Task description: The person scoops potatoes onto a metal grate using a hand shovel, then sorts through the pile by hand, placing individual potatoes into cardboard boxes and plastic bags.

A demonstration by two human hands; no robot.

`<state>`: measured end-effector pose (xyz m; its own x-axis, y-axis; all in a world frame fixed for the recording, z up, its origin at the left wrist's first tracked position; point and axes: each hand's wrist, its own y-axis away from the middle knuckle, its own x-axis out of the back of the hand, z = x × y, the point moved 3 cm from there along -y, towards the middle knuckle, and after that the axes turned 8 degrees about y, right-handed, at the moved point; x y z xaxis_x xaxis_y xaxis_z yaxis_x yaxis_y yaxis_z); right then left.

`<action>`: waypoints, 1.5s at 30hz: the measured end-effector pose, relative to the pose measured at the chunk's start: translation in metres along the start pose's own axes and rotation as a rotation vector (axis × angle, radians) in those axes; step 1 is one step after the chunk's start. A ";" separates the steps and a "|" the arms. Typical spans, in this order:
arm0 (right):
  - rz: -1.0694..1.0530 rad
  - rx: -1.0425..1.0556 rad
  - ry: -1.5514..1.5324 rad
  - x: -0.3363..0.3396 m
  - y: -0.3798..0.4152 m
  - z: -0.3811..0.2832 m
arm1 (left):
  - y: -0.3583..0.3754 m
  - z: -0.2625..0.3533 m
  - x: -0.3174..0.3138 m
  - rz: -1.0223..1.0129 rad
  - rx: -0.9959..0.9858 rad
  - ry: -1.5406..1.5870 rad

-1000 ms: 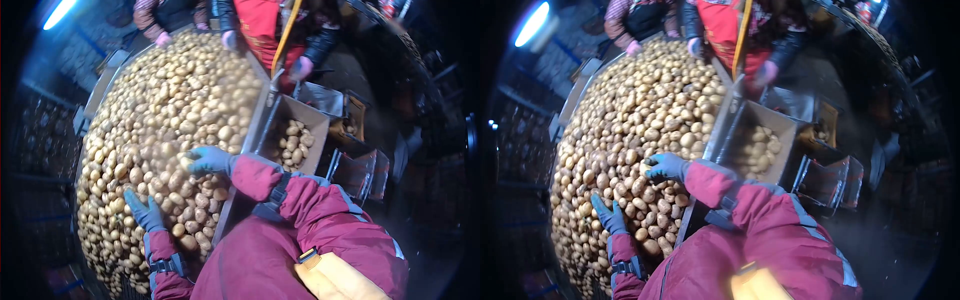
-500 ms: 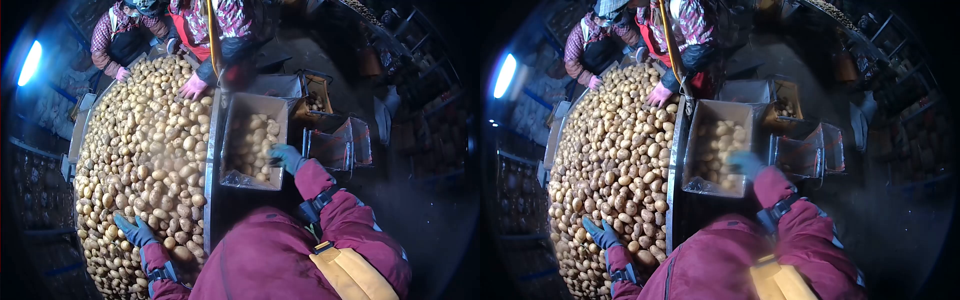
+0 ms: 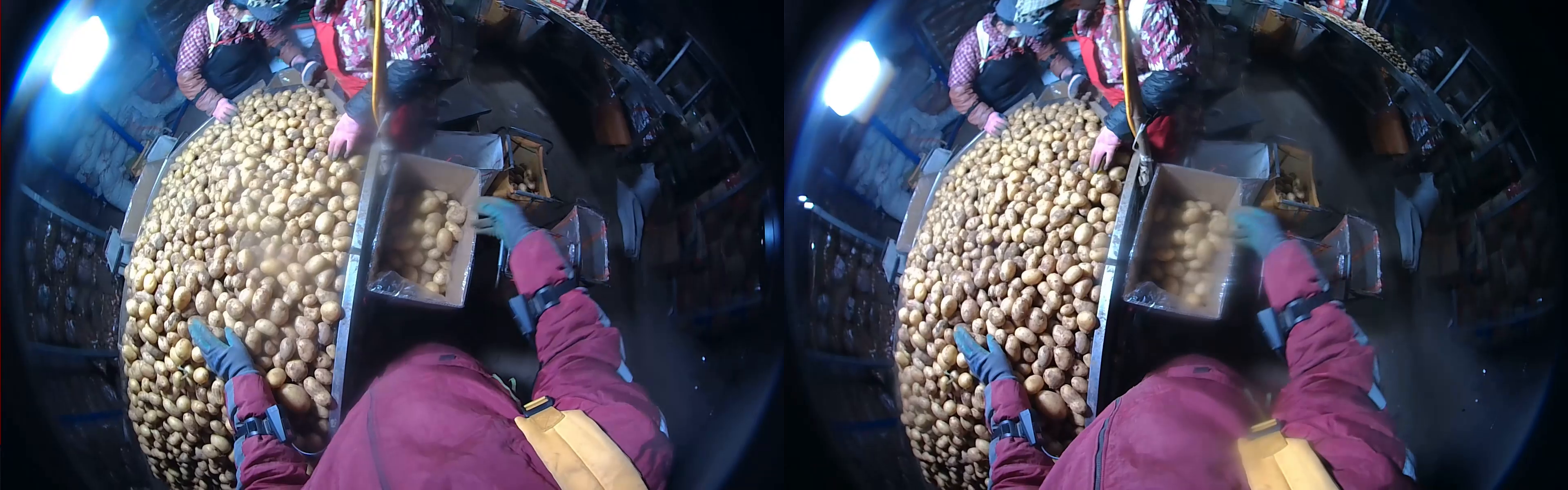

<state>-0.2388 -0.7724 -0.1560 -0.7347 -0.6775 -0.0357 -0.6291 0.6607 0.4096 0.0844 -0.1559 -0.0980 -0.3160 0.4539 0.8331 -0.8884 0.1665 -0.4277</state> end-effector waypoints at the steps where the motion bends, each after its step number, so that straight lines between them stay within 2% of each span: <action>1: -0.074 -0.031 0.005 -0.042 0.015 -0.012 | -0.001 -0.004 -0.003 -0.001 0.016 0.063; 2: -0.164 -0.060 0.009 -0.084 0.027 -0.028 | 0.000 0.009 0.001 0.034 0.038 0.076; 4: -0.258 -0.102 0.056 -0.157 0.022 -0.028 | 0.001 -0.011 -0.014 0.065 0.019 0.069; 6: -0.405 0.031 0.100 -0.224 0.006 -0.010 | 0.002 -0.016 -0.014 0.043 0.038 0.055; 7: -0.418 0.023 0.134 -0.258 0.003 -0.003 | 0.001 -0.008 -0.008 0.029 0.048 0.024; 8: -0.461 0.059 0.297 -0.288 -0.003 0.008 | 0.001 0.000 -0.002 0.015 0.069 0.021; 10: -0.559 0.215 0.487 -0.353 0.033 -0.019 | 0.000 0.009 0.005 0.018 0.075 0.023; 11: -0.570 0.442 0.648 -0.379 0.031 -0.010 | 0.000 0.009 0.005 0.015 0.080 0.011; 12: -0.669 0.530 0.613 -0.405 0.050 -0.030 | -0.001 0.009 0.004 0.009 0.080 0.004; 13: -0.675 0.750 0.610 -0.434 0.053 -0.022 | -0.002 0.012 0.006 0.009 0.093 -0.005; 15: -0.673 1.016 0.732 -0.481 0.071 -0.029 | -0.003 0.015 0.007 0.019 0.097 -0.019; 18: -0.792 1.272 0.781 -0.537 0.075 -0.030 | -0.003 0.013 0.006 0.012 0.118 -0.030; 19: -0.923 1.167 0.977 -0.546 0.073 -0.028 | -0.004 0.012 0.006 0.008 0.127 -0.034; 22: -0.974 1.097 1.020 -0.553 0.056 -0.015 | -0.007 0.012 0.006 -0.005 0.155 -0.021; 23: -0.853 1.332 0.951 -0.551 0.052 -0.012 | -0.008 0.014 0.007 0.002 0.143 -0.024; 26: -0.938 1.357 1.119 -0.557 0.018 -0.020 | -0.013 0.022 0.013 -0.022 0.177 -0.038; 28: -0.864 1.383 1.356 -0.554 -0.023 -0.018 | -0.012 0.017 0.011 -0.015 0.178 -0.039; 30: -0.781 1.172 1.379 -0.546 -0.047 -0.023 | -0.011 0.017 0.011 -0.028 0.206 -0.044; 33: -0.849 1.230 1.358 -0.541 -0.060 -0.032 | -0.011 0.017 0.011 -0.041 0.198 -0.059; 36: -0.829 1.260 1.419 -0.537 -0.070 -0.038 | -0.010 0.013 0.010 -0.018 0.165 -0.060; 37: -0.782 1.401 1.431 -0.529 -0.081 -0.038 | -0.009 0.012 0.010 -0.028 0.172 -0.048; 39: -0.631 1.449 1.474 -0.523 -0.102 -0.045 | -0.012 0.016 0.012 -0.026 0.181 -0.024; 40: -0.708 1.094 1.533 -0.527 -0.106 -0.065 | -0.010 0.015 0.011 -0.020 0.176 -0.030; 41: -0.536 1.255 1.485 -0.525 -0.128 -0.059 | -0.009 0.014 0.010 -0.019 0.177 -0.033; 42: -0.525 1.175 1.682 -0.527 -0.138 -0.067 | -0.008 0.011 0.009 -0.015 0.176 -0.038; 44: -0.387 1.290 1.612 -0.510 -0.142 -0.082 | -0.007 0.008 0.007 -0.003 0.164 -0.026; 45: -0.409 1.291 1.453 -0.508 -0.132 -0.086 | -0.007 0.008 0.007 -0.005 0.166 -0.024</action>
<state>0.2391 -0.5427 -0.1139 -0.2231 -0.0888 0.9707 -0.9446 -0.2264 -0.2378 0.0857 -0.1608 -0.0860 -0.3177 0.4321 0.8440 -0.9322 0.0204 -0.3614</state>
